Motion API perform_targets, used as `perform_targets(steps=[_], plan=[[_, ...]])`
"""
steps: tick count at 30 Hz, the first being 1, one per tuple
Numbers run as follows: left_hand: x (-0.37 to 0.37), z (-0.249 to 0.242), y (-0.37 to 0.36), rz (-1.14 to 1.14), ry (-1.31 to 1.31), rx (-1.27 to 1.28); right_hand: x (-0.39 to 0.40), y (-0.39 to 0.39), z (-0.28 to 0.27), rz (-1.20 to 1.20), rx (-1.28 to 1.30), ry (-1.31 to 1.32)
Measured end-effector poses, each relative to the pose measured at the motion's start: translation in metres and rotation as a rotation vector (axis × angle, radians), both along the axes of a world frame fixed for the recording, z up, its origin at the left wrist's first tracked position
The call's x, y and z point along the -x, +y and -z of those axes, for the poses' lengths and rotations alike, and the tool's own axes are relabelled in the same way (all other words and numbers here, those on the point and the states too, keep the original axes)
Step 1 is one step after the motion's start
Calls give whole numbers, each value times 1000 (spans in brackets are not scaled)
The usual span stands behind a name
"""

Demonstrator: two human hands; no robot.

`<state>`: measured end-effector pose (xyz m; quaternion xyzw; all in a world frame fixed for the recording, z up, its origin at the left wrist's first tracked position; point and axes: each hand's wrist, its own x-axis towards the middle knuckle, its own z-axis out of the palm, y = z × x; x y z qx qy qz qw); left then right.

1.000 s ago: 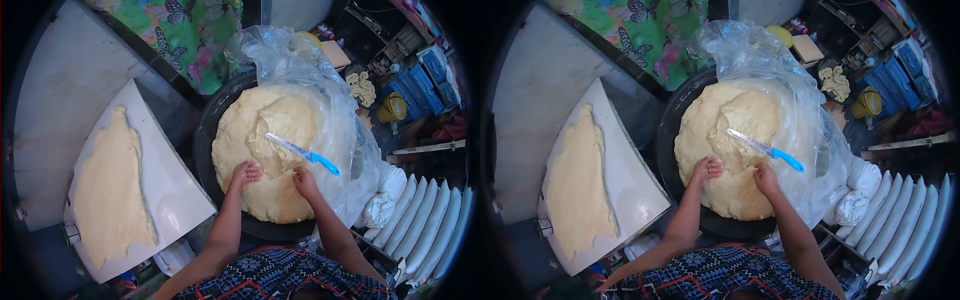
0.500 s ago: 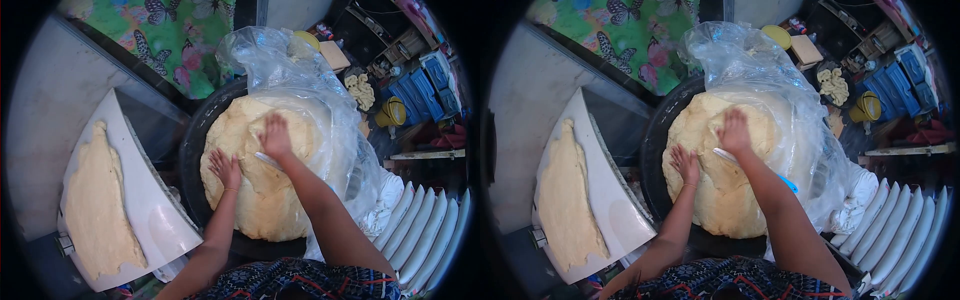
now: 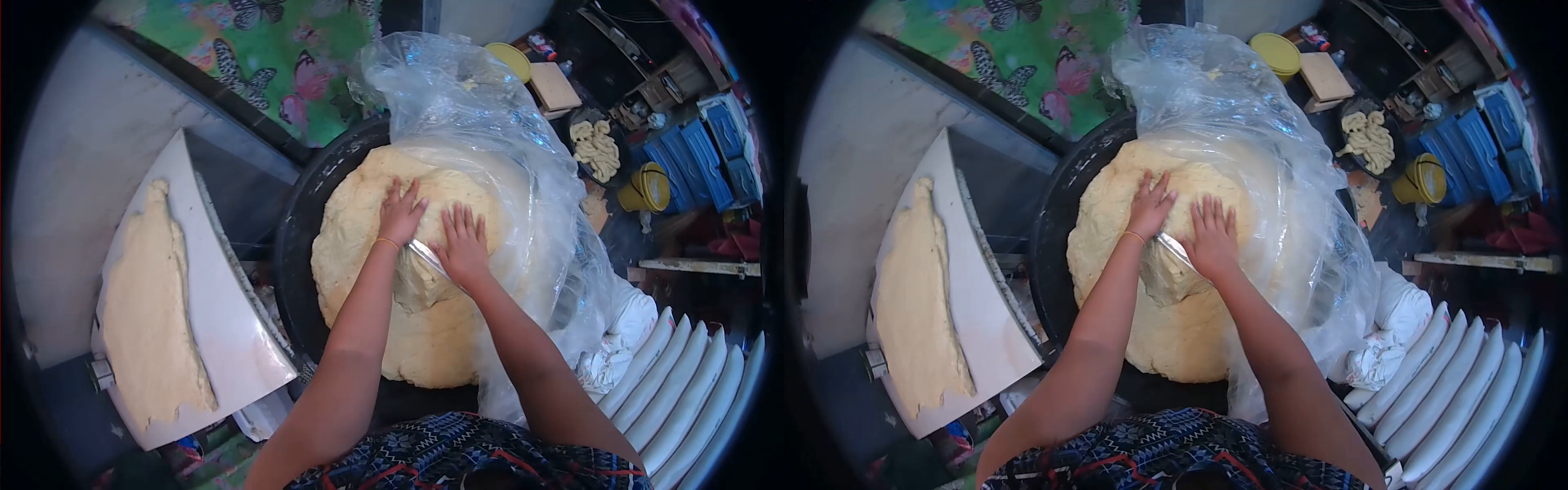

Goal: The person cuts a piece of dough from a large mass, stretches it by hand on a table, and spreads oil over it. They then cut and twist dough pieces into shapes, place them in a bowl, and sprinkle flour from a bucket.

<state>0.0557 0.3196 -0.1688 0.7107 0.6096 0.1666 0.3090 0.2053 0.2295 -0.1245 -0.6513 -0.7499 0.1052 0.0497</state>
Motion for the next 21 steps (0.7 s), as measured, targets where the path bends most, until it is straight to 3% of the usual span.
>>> perform_targets(steps=[4,5,6,7,8,10,13,14,15,17,18,20,21], plan=[[7,-17,16,66,-80,158,-17,-81,-24,-95,39,83],[1,-29,24,60,74,197,-22,-91,-32,-77,26,68],[-9,-39,30,58,228,233,-26,-100,-40,-7,284,100],[-24,-59,27,83,217,221,-31,-110,-48,68,543,140],[-40,-90,21,25,12,-29,-37,-119,-55,91,532,133],[-80,-136,13,-9,-375,-490,-49,-131,-70,198,222,483],[-143,-182,12,351,-214,-724,-76,-135,-133,258,359,455],[-165,-188,16,459,-147,-792,-86,-142,-140,318,269,473],[-185,-182,25,470,-153,-793,-100,-149,-145,354,223,478],[-218,-155,48,716,-56,-1050,-134,-168,-152,376,286,404],[-225,-147,57,718,-61,-1055,-149,-179,-150,380,281,401],[-223,-142,68,860,361,-927,-168,-199,-132,387,-80,418],[-220,-144,69,864,364,-927,-170,-207,-115,389,-80,422]])
